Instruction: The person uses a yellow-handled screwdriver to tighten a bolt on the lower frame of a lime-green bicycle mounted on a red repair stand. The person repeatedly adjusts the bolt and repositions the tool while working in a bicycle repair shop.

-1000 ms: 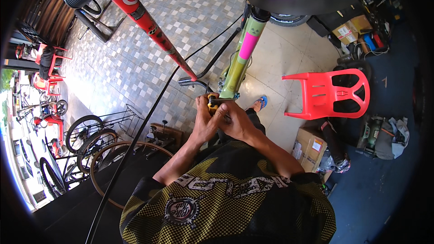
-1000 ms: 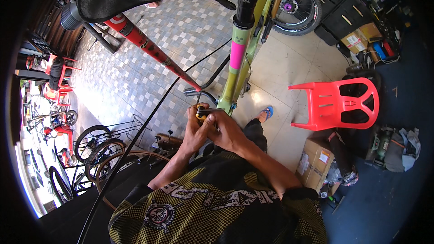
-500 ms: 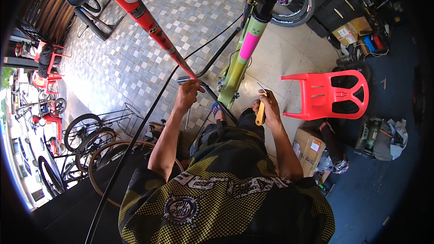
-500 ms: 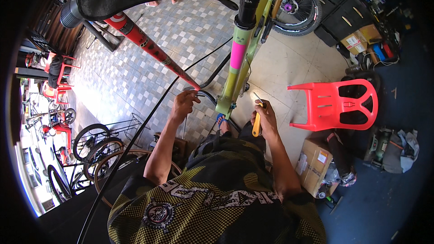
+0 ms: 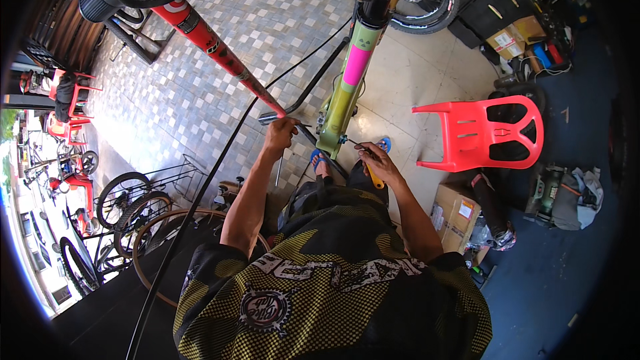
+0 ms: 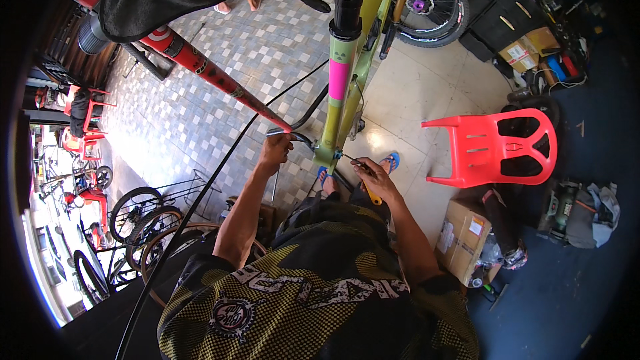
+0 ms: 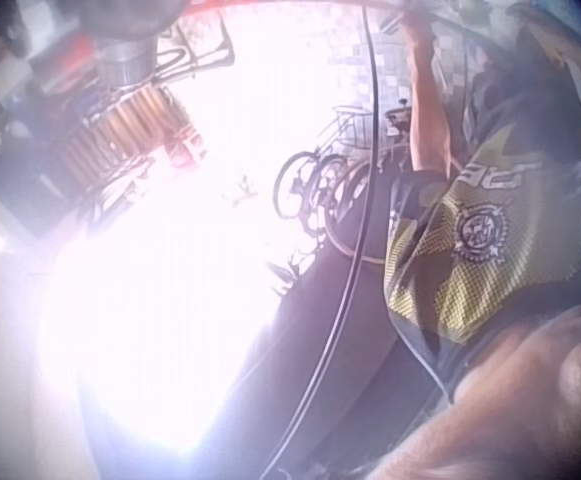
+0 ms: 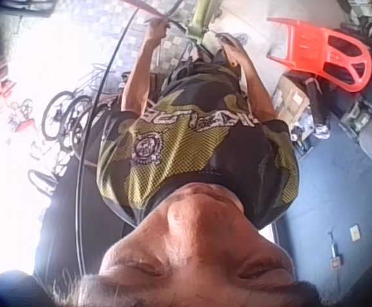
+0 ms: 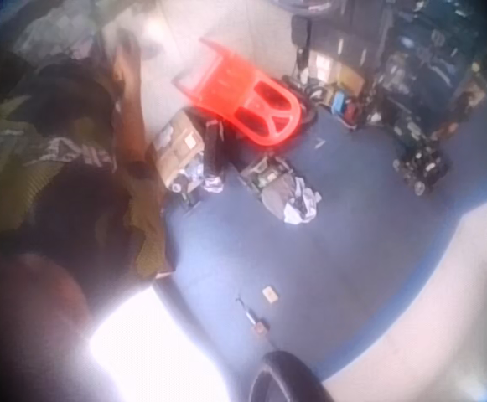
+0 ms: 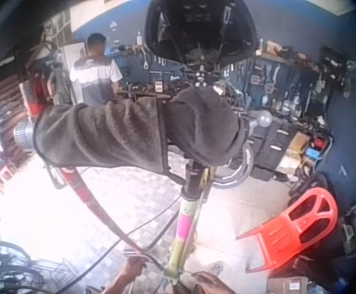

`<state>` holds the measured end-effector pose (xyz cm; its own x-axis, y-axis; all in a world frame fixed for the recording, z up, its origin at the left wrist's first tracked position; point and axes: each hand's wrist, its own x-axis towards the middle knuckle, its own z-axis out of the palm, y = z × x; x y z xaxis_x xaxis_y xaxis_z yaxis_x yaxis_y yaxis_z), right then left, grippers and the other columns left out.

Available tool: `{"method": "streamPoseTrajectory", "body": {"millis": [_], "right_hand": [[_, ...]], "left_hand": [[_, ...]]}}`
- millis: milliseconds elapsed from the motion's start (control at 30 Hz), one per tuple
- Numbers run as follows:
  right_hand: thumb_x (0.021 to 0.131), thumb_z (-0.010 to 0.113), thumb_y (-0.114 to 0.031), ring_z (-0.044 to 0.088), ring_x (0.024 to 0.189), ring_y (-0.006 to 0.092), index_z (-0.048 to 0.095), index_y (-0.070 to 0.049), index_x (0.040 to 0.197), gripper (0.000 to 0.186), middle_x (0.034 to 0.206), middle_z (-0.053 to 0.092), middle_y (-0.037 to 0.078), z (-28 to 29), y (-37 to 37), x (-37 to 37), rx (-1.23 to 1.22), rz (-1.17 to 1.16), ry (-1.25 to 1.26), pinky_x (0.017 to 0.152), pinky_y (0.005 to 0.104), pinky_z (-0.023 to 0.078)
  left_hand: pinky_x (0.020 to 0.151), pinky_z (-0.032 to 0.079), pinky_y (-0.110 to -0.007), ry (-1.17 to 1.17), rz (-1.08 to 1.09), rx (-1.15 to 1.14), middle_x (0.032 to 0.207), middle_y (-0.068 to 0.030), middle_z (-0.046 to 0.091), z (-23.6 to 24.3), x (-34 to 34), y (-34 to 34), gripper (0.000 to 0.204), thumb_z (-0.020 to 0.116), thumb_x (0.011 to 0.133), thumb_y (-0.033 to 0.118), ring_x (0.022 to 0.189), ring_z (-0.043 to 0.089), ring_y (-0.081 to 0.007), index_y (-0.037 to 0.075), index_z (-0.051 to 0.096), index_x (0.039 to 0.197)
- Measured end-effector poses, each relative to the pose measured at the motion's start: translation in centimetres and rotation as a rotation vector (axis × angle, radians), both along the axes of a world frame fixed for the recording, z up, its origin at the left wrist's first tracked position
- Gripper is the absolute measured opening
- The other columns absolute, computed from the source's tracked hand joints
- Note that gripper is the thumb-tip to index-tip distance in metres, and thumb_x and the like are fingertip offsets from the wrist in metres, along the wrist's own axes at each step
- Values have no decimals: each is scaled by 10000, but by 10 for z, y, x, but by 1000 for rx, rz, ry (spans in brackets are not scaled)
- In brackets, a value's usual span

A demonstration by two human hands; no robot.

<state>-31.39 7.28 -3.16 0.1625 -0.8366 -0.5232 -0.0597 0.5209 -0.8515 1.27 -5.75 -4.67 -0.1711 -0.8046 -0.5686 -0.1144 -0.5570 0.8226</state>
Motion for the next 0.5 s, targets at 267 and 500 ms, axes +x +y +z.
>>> {"method": "streamPoseTrajectory", "body": {"millis": [267, 500], "right_hand": [[1029, 653, -260, 584, 797, 113, 618, -93, 1297, 318, 902, 625, 15, -15, 0, -1, -268, 158, 281, 722, 294, 499], [971, 710, -269, 629, 938, 272, 624, -91, 1283, 369, 1012, 661, 118, -9, -3, 0, -538, 210, 573, 813, 389, 495]], "left_hand": [[449, 339, -246, -11, 3, 10, 761, -13, 597, -3, 2, 1, 259, 577, 1031, 247, 532, 437, -69, 41, 728, 1074], [453, 335, -231, -48, -54, -30, 754, 2, 582, -6, 1, -1, 250, 587, 1035, 270, 532, 427, -56, 60, 723, 1050]]}}
